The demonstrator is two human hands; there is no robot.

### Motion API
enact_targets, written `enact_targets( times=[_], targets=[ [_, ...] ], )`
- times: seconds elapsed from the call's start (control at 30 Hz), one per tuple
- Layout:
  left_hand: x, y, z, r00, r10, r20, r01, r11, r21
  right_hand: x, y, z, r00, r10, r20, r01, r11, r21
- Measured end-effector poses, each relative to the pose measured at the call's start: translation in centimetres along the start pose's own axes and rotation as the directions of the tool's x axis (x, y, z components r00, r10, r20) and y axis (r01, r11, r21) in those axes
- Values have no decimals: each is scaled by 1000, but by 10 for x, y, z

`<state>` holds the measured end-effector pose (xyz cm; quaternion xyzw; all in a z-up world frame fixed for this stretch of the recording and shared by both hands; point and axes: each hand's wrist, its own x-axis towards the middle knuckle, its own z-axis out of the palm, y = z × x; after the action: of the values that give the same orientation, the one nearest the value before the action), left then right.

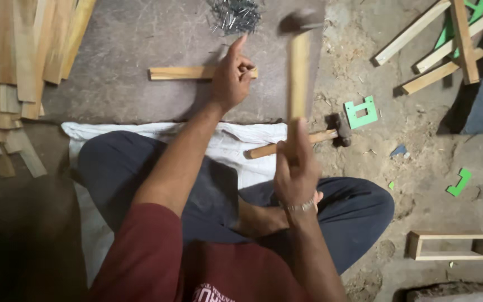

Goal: The person sits on the floor and repeatedly hammers nails into small wooden slats using a hammer. They pick up nails from a pile, position them on the wood, and drive them in one by one.

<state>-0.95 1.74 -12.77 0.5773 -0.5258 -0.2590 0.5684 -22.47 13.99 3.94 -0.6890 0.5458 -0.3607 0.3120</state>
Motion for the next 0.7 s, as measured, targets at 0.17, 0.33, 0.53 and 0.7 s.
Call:
enact_targets(
  times=[0.17,0.33,0.53,0.7],
  targets=[
    [3,-3,-6,999,44,-31,-46,998,-44,-7,-1,10,960,-220,-171,212,975,-67],
    [2,-10,-2,998,58,-30,-59,997,-52,-13,20,38,981,167,96,-152,978,-146],
    [6,-3,-2,998,-42,36,45,996,-74,-51,28,23,984,-131,-117,134,991,17],
    [8,41,-63,946,181,270,-295,827,479,-44,41,18,806,578,131,-576,711,404]
  ],
)
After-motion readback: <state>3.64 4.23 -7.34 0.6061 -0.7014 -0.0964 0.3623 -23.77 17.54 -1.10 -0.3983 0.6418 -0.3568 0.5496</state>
